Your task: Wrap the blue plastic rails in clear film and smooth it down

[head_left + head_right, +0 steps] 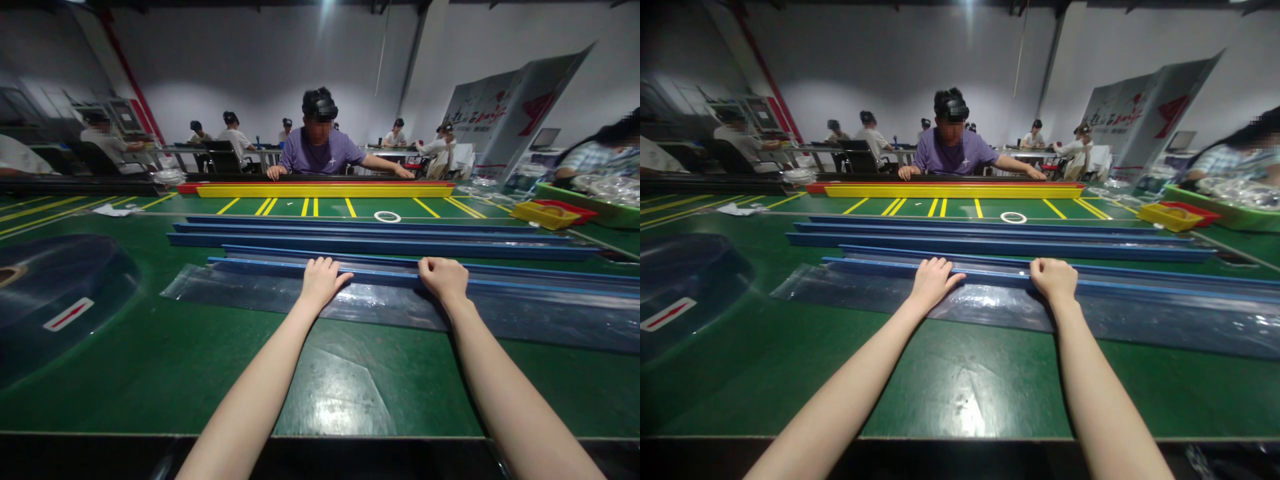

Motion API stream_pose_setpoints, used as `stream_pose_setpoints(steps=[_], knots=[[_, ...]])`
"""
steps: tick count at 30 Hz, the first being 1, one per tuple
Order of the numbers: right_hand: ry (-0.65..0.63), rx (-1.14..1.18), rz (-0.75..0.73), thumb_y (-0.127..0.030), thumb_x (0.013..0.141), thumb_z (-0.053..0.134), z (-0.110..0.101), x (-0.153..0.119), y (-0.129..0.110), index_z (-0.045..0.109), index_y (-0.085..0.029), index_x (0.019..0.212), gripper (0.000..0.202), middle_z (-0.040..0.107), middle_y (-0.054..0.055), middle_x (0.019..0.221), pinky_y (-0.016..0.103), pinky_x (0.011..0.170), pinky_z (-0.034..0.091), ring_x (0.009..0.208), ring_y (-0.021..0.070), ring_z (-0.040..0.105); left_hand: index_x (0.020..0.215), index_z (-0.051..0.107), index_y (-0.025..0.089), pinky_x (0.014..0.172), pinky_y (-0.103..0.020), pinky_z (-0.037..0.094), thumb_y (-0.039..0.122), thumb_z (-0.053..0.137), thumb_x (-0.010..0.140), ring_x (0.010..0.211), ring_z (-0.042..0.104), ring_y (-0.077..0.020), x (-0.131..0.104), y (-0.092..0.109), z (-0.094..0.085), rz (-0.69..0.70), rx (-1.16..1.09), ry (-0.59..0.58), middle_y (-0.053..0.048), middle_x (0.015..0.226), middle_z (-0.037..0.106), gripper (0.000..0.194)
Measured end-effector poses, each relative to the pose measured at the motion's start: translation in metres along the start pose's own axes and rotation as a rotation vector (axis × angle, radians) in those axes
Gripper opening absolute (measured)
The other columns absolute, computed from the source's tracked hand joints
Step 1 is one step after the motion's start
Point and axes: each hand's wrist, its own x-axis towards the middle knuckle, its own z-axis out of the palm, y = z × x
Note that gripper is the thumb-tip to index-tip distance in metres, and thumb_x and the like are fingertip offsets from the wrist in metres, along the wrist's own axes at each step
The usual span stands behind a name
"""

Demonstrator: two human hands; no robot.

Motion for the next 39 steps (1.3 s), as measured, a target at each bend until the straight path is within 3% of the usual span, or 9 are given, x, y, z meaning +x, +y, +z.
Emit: stream_pose_setpoints(steps=[5, 10, 15, 20, 26, 34, 39], knots=[[0.018, 0.004, -0.025, -0.035, 0.077, 0.033, 0.000, 0.000, 0.002, 0.066, -0.017, 0.063, 0.040, 0.065, 0.010, 0.067, 0.024, 0.049, 0.021, 0.060, 0.0173, 0.054, 0.080, 0.058, 0.017, 0.068, -0.032, 0.029, 0.054, 0.031, 0.083, 0.081, 0.049, -0.0203, -0.001, 0.000, 0.000, 0.007, -0.017, 0.005, -0.007, 0.085, 0.059, 0.046], [0.146, 0.041, -0.126, -0.033, 0.078, 0.034, -0.001, -0.003, -0.007, 0.059, -0.016, 0.057, 0.037, 0.062, 0.007, 0.063, 0.024, 0.047, 0.017, 0.054, 0.0121, 0.048, 0.082, 0.058, 0.017, 0.068, -0.033, 0.029, 0.054, 0.033, 0.083, 0.083, 0.049, -0.0203, -0.001, 0.000, 0.000, 0.007, -0.023, 0.004, -0.007, 0.088, 0.060, 0.045], [0.303, 0.108, -0.376, -0.031, 0.083, 0.033, -0.004, -0.014, -0.042, 0.051, -0.016, 0.053, 0.038, 0.055, 0.003, 0.058, 0.024, 0.048, 0.019, 0.055, 0.0089, 0.045, 0.091, 0.057, 0.020, 0.069, -0.032, 0.029, 0.050, 0.032, 0.085, 0.085, 0.049, -0.0195, -0.001, 0.000, 0.000, 0.055, -0.052, 0.008, -0.004, 0.092, 0.061, 0.040], [0.357, 0.122, -0.584, -0.029, 0.084, 0.033, -0.003, -0.024, -0.065, 0.051, -0.017, 0.055, 0.036, 0.054, 0.002, 0.058, 0.024, 0.053, 0.022, 0.057, 0.0091, 0.044, 0.092, 0.055, 0.019, 0.069, -0.032, 0.029, 0.044, 0.030, 0.088, 0.084, 0.050, -0.0182, 0.000, 0.000, 0.000, 0.113, -0.072, -0.002, -0.003, 0.089, 0.062, 0.036], [0.327, 0.150, -0.607, -0.029, 0.085, 0.033, 0.004, -0.026, -0.063, 0.052, -0.017, 0.056, 0.037, 0.055, 0.002, 0.060, 0.024, 0.054, 0.023, 0.059, 0.0097, 0.045, 0.101, 0.052, 0.018, 0.071, -0.030, 0.030, 0.032, 0.030, 0.090, 0.087, 0.050, -0.0165, 0.001, 0.001, -0.002, 0.233, -0.101, -0.025, -0.003, 0.092, 0.062, 0.028], [0.217, 0.154, -0.577, -0.031, 0.086, 0.029, 0.004, -0.027, -0.062, 0.055, -0.018, 0.059, 0.039, 0.057, 0.004, 0.063, 0.025, 0.055, 0.023, 0.062, 0.0109, 0.047, 0.097, 0.053, 0.018, 0.071, -0.030, 0.030, 0.035, 0.027, 0.090, 0.084, 0.052, -0.0172, 0.001, 0.003, -0.006, 0.200, -0.059, -0.058, -0.004, 0.088, 0.061, 0.032], [0.226, 0.158, -0.571, -0.031, 0.086, 0.030, 0.005, -0.027, -0.061, 0.054, -0.018, 0.059, 0.039, 0.057, 0.003, 0.063, 0.025, 0.055, 0.023, 0.062, 0.0103, 0.047, 0.094, 0.054, 0.018, 0.071, -0.030, 0.030, 0.037, 0.029, 0.090, 0.083, 0.052, -0.0173, 0.001, 0.004, -0.007, 0.183, -0.046, -0.069, -0.004, 0.087, 0.061, 0.032]])
